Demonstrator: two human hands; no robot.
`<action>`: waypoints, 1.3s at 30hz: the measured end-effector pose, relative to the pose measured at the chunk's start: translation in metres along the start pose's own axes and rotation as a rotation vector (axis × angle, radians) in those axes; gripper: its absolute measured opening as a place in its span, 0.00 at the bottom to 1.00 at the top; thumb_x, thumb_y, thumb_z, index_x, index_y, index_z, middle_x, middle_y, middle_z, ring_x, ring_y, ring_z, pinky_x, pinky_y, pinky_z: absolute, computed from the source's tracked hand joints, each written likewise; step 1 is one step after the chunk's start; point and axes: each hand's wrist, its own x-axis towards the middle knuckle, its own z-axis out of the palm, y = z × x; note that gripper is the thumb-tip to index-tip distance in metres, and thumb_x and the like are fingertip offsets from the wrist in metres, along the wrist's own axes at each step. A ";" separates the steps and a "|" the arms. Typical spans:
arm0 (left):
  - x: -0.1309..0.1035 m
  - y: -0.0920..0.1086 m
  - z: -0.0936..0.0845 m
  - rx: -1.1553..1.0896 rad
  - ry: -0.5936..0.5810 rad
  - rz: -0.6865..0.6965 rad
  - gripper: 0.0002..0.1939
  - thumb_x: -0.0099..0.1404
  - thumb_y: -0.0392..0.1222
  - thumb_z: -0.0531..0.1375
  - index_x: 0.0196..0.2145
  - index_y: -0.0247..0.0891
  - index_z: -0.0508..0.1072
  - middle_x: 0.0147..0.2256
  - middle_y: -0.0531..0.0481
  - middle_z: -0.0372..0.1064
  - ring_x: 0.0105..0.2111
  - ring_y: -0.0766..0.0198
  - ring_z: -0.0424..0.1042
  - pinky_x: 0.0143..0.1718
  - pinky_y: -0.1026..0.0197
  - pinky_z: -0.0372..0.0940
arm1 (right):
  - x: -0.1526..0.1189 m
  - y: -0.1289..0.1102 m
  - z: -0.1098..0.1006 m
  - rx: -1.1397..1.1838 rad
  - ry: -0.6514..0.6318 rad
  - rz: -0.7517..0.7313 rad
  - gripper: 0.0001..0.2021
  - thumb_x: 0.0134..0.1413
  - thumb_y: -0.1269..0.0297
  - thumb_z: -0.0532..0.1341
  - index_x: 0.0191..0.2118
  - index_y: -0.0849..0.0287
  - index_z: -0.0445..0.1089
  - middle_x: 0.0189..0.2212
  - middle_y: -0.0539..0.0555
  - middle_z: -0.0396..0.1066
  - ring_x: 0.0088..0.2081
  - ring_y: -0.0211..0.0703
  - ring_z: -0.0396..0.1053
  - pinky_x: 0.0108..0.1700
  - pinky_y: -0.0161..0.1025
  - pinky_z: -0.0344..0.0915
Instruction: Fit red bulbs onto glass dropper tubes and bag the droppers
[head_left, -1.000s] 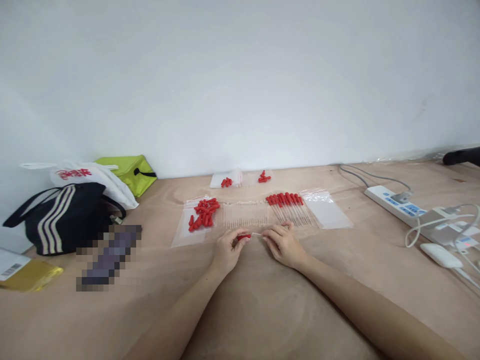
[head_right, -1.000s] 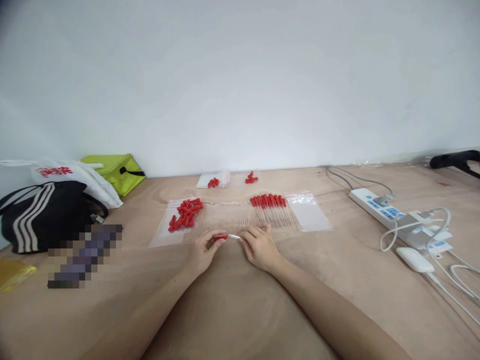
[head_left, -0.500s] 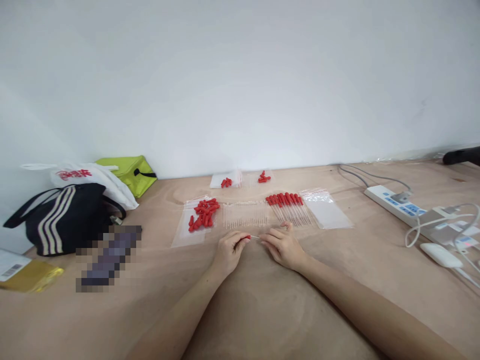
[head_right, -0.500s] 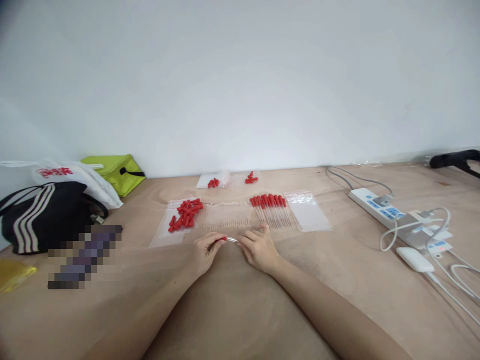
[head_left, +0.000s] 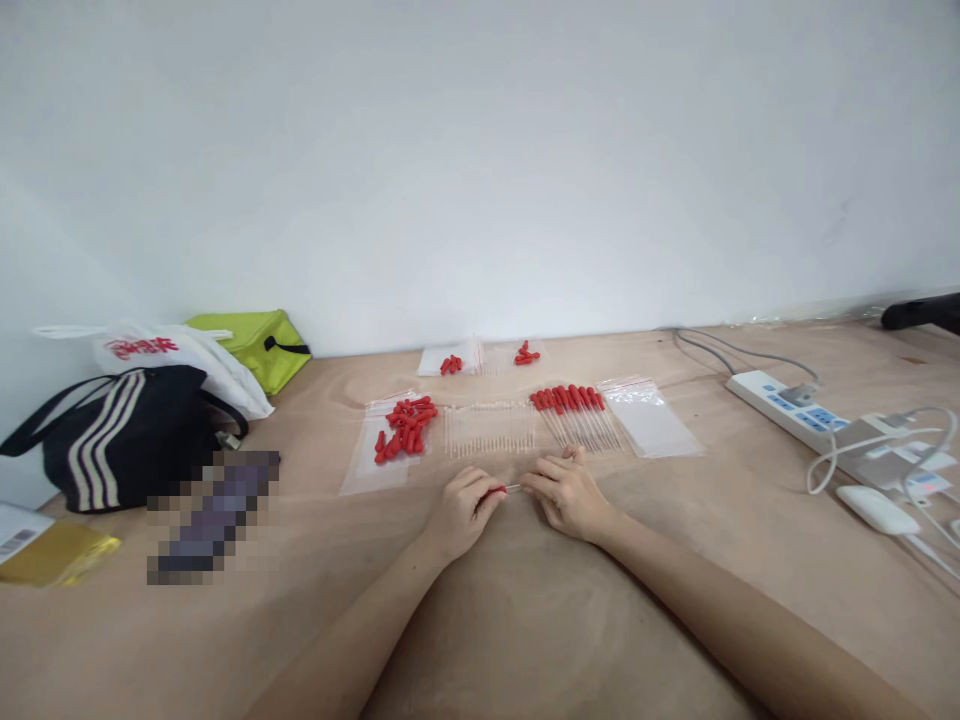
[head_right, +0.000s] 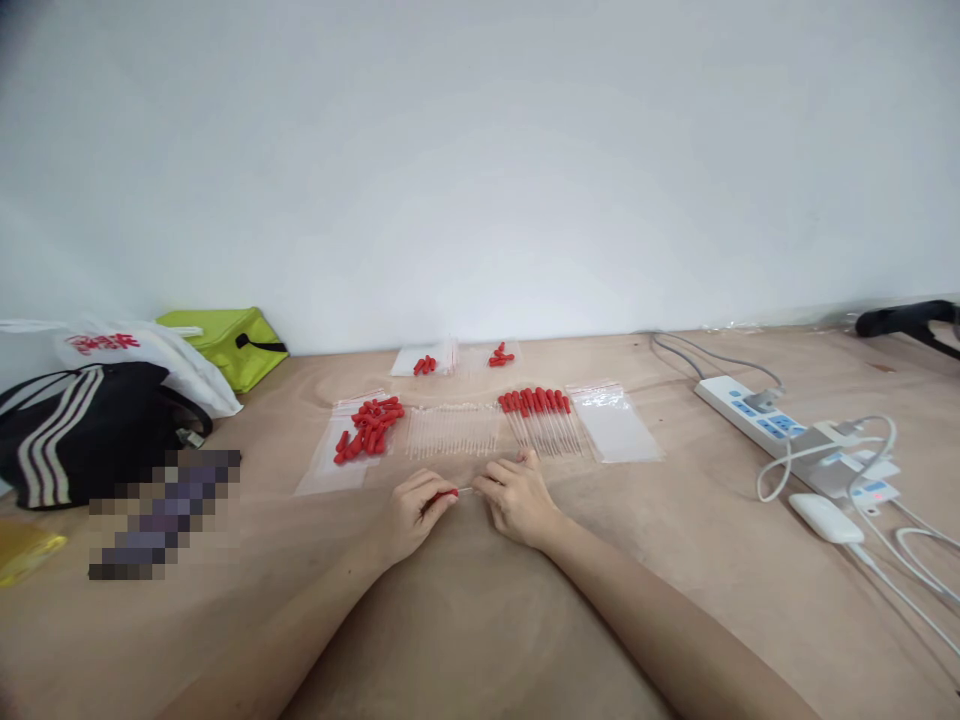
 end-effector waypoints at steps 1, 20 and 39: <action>0.000 0.000 0.000 0.008 -0.005 0.010 0.08 0.63 0.37 0.52 0.31 0.36 0.70 0.28 0.48 0.68 0.31 0.63 0.66 0.34 0.62 0.62 | 0.000 -0.002 0.000 0.001 -0.004 0.007 0.11 0.54 0.71 0.50 0.34 0.57 0.69 0.27 0.50 0.68 0.28 0.36 0.61 0.37 0.40 0.42; 0.000 -0.016 -0.009 0.171 -0.068 0.222 0.12 0.66 0.41 0.49 0.34 0.37 0.71 0.29 0.49 0.69 0.32 0.61 0.65 0.35 0.58 0.62 | 0.008 -0.011 0.003 -0.130 -0.065 -0.052 0.09 0.55 0.65 0.53 0.30 0.57 0.69 0.25 0.51 0.68 0.33 0.40 0.59 0.37 0.41 0.41; -0.002 -0.017 -0.014 0.070 -0.004 -0.133 0.08 0.59 0.37 0.55 0.37 0.38 0.70 0.37 0.47 0.66 0.38 0.60 0.67 0.41 0.57 0.63 | 0.047 0.060 0.001 -0.298 0.083 0.979 0.13 0.49 0.60 0.51 0.34 0.59 0.70 0.29 0.56 0.72 0.36 0.48 0.64 0.41 0.44 0.45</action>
